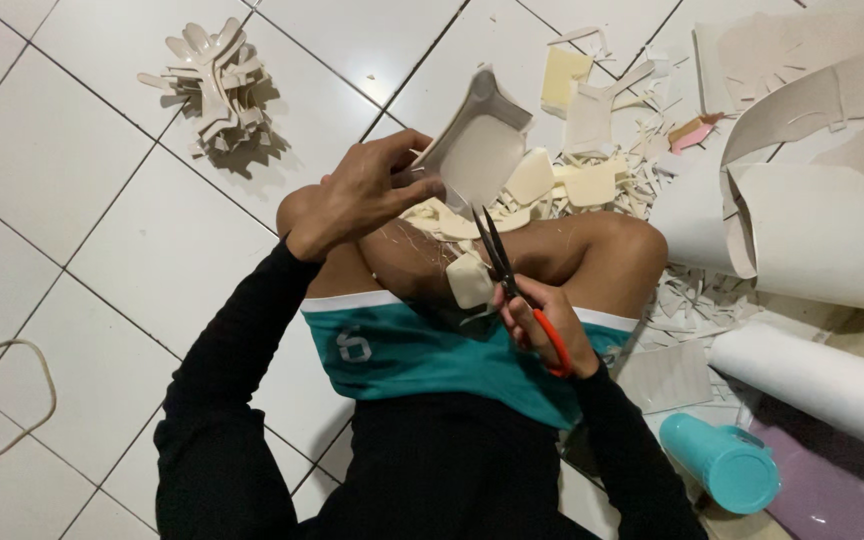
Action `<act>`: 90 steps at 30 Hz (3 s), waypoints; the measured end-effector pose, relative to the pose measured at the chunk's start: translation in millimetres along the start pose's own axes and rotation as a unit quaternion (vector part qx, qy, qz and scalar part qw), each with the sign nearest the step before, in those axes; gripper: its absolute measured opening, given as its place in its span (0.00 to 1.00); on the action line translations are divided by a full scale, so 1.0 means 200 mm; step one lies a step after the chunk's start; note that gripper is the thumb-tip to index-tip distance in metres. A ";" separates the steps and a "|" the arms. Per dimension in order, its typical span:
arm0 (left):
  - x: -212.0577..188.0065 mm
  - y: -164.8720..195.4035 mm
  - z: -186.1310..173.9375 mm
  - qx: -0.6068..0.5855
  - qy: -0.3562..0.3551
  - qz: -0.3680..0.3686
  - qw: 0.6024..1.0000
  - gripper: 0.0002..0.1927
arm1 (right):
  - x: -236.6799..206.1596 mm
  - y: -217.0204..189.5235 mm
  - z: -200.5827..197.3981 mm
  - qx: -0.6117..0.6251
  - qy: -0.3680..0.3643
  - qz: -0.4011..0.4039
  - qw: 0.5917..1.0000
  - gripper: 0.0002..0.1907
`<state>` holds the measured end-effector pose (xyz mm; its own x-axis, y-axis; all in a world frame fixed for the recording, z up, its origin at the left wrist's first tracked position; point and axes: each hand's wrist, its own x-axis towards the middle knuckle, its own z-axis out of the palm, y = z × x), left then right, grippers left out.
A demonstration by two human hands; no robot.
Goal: The person sits on the tiled floor and trims curved off-white foam pieces with red-handled scissors, cutting excess material from shaped parts and dropping the trimmed scraps onto a pile of offcuts beside them. They handle one piece at a time, turning each part to cut along its edges.
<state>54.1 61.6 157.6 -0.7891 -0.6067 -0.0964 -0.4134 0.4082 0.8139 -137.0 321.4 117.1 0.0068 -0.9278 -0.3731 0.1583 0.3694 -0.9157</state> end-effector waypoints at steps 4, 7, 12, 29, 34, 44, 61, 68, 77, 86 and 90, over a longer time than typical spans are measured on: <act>-0.01 0.03 -0.01 -0.099 -0.024 0.099 0.990 0.23 | -0.01 -0.03 0.01 -0.046 -0.013 -0.008 0.999 0.33; -0.02 0.06 -0.02 -0.082 -0.036 0.054 0.995 0.25 | -0.02 -0.06 0.01 -0.033 -0.017 0.001 0.999 0.33; -0.02 0.11 -0.05 -0.083 -0.035 0.047 0.995 0.26 | -0.02 -0.09 -0.01 -0.062 -0.025 0.001 0.998 0.33; -0.03 0.14 0.01 -0.121 -0.075 0.077 0.987 0.27 | 0.00 -0.07 0.01 -0.158 0.042 -0.106 0.981 0.30; -0.04 0.17 0.03 -0.153 -0.097 0.025 0.983 0.25 | -0.02 -0.03 0.03 -0.058 0.039 -0.050 0.996 0.28; -0.07 0.09 0.09 -0.279 -0.069 0.056 0.956 0.18 | -0.03 -0.02 0.06 -0.004 0.039 -0.025 0.999 0.29; -0.20 0.14 0.41 -0.509 0.044 -0.013 0.859 0.37 | 0.06 -0.04 0.09 0.095 0.025 -0.040 0.994 0.32; -0.19 0.14 0.44 -0.530 0.025 -0.023 0.847 0.42 | 0.06 0.08 0.12 0.123 0.068 -0.041 0.989 0.28; -0.11 0.11 0.30 -0.414 0.118 0.023 0.902 0.17 | 0.04 0.09 0.11 0.089 0.042 -0.067 0.993 0.28; -0.13 0.16 0.35 -0.463 0.164 0.033 0.870 0.17 | 0.04 0.01 0.09 0.089 0.033 -0.035 0.995 0.30; -0.14 0.20 0.37 -0.487 0.139 0.016 0.862 0.18 | 0.03 -0.03 0.08 0.077 0.051 -0.042 0.995 0.30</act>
<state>26.4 144.9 150.7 -0.5981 -0.8007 -0.0341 0.2909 -0.2566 0.9217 -121.2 312.8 122.2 -0.1121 -0.9421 -0.3159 0.3030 0.2704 -0.9138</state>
